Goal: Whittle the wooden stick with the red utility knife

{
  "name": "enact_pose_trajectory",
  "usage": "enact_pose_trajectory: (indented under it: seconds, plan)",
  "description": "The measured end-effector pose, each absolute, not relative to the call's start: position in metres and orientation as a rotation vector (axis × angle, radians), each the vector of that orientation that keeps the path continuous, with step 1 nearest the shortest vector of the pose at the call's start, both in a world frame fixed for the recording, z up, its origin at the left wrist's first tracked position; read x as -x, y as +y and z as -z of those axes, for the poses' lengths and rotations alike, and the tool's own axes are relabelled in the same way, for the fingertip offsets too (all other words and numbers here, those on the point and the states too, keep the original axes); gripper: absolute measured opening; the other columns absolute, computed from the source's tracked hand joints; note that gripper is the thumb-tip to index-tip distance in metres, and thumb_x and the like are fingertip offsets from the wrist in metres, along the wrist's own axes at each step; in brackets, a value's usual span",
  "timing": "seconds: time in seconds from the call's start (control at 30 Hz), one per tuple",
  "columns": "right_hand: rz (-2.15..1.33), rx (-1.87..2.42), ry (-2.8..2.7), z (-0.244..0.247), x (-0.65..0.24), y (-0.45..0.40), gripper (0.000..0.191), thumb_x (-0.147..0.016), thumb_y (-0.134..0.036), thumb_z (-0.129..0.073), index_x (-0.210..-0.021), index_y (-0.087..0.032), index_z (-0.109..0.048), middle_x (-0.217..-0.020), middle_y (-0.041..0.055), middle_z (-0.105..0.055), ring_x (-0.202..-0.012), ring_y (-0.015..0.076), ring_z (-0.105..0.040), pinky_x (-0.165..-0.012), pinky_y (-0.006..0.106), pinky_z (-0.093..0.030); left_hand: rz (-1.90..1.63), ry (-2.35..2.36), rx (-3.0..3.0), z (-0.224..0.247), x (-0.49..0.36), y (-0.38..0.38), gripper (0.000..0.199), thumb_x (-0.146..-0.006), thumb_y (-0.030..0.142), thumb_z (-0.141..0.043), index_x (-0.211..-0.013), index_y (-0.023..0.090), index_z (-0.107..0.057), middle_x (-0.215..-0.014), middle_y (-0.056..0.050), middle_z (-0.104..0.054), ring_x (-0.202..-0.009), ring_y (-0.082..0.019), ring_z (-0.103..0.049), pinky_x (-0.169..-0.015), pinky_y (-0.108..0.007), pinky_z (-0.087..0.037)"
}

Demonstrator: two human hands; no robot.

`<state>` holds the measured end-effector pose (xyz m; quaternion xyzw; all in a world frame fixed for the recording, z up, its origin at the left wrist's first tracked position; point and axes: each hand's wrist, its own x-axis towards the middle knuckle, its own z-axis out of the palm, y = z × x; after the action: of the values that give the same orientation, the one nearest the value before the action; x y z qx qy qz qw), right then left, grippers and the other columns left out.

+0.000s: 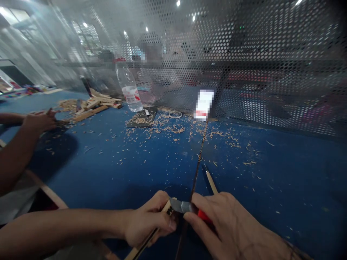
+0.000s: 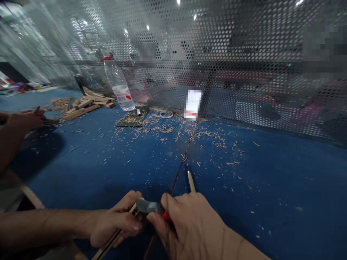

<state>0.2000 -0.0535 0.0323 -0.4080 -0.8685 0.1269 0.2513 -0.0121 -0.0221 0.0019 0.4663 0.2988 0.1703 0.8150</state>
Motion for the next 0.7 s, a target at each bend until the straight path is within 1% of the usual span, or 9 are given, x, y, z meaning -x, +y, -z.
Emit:
enact_pose_trajectory:
  seconds: [0.1,0.2,0.23,0.33,0.4,0.5,0.57,0.63,0.7]
  plan:
    - [-0.281,1.186,-2.533,-0.034,-0.213,-0.042,0.033,-0.107,-0.038,-0.033,-0.077,-0.032,-0.043,-0.059,-0.0029,-0.066,-0.04,0.0212,-0.061,-0.039,0.038,-0.03,-0.323,0.592,-0.971,-0.005,0.014,-0.022,0.032,-0.063,0.037,-0.071,-0.053,0.024,-0.043,-0.039,0.01,-0.036,-0.032,-0.006,-0.023,-0.036,-0.022,-0.017]
    - [-0.111,1.416,-2.414,-0.026,-0.237,-0.022,0.031,-0.107,-0.039,-0.034,-0.078,-0.032,-0.041,-0.052,-0.0014,-0.06,-0.037,0.0248,-0.056,-0.043,0.036,-0.024,-0.23,0.492,-1.03,-0.007,0.019,-0.02,0.038,-0.066,0.034,-0.078,-0.052,0.023,-0.044,-0.04,0.009,-0.038,-0.033,-0.006,-0.028,-0.038,-0.024,-0.018]
    - [-0.089,1.489,-2.373,-0.023,-0.246,-0.015,0.03,-0.107,-0.037,-0.034,-0.079,-0.031,-0.041,-0.052,-0.0001,-0.06,-0.04,0.0259,-0.058,-0.046,0.035,-0.025,-0.23,0.473,-1.04,-0.008,0.019,-0.02,0.039,-0.068,0.035,-0.077,-0.053,0.023,-0.043,-0.04,0.009,-0.037,-0.034,-0.006,-0.027,-0.039,-0.024,-0.018]
    - [-0.117,1.595,-2.292,-0.016,-0.261,-0.001,0.029,-0.107,-0.038,-0.033,-0.078,-0.032,-0.037,-0.051,-0.0025,-0.055,-0.042,0.0239,-0.057,-0.048,0.032,-0.028,-0.255,0.465,-1.025,-0.009,0.018,-0.016,0.037,-0.072,0.037,-0.074,-0.057,0.024,-0.044,-0.04,0.009,-0.038,-0.032,-0.007,-0.027,-0.036,-0.023,-0.017]
    - [-0.185,1.589,-2.287,-0.014,-0.26,0.001,0.028,-0.107,-0.04,-0.033,-0.08,-0.031,-0.037,-0.052,-0.0042,-0.054,-0.043,0.0225,-0.057,-0.049,0.031,-0.03,-0.248,0.458,-0.998,-0.011,0.016,-0.014,0.029,-0.073,0.037,-0.072,-0.061,0.023,-0.049,-0.04,0.009,-0.043,-0.03,-0.008,-0.031,-0.033,-0.022,-0.019]
    - [-0.252,1.527,-2.302,-0.013,-0.252,-0.005,0.028,-0.106,-0.042,-0.034,-0.08,-0.031,-0.037,-0.052,-0.0051,-0.053,-0.044,0.0222,-0.056,-0.049,0.032,-0.031,-0.232,0.425,-0.911,-0.016,0.013,-0.01,0.015,-0.076,0.035,-0.065,-0.077,0.023,-0.056,-0.041,0.01,-0.044,-0.03,-0.009,-0.03,-0.032,-0.02,-0.023]
    - [-0.304,1.496,-2.284,-0.015,-0.245,-0.01,0.031,-0.106,-0.042,-0.034,-0.078,-0.032,-0.034,-0.051,-0.0054,-0.052,-0.042,0.0211,-0.054,-0.048,0.033,-0.03,-0.213,0.406,-0.862,-0.019,0.012,-0.009,0.015,-0.077,0.034,-0.061,-0.087,0.025,-0.054,-0.044,0.012,-0.045,-0.03,-0.009,-0.027,-0.033,-0.017,-0.027]
    - [-0.385,1.459,-2.24,-0.02,-0.239,-0.016,0.033,-0.107,-0.043,-0.035,-0.076,-0.032,-0.034,-0.051,-0.0059,-0.051,-0.041,0.0196,-0.051,-0.046,0.033,-0.03,-0.199,0.403,-0.845,-0.02,0.012,-0.01,0.019,-0.077,0.034,-0.06,-0.091,0.028,-0.049,-0.047,0.013,-0.046,-0.032,-0.009,-0.025,-0.033,-0.016,-0.029]
    - [-0.477,1.399,-2.201,-0.024,-0.231,-0.025,0.035,-0.108,-0.043,-0.035,-0.076,-0.032,-0.04,-0.054,-0.0053,-0.056,-0.042,0.0192,-0.051,-0.045,0.033,-0.035,-0.201,0.435,-0.825,-0.019,0.012,-0.011,0.023,-0.076,0.034,-0.061,-0.091,0.029,-0.044,-0.048,0.014,-0.047,-0.032,-0.009,-0.023,-0.033,-0.015,-0.028]
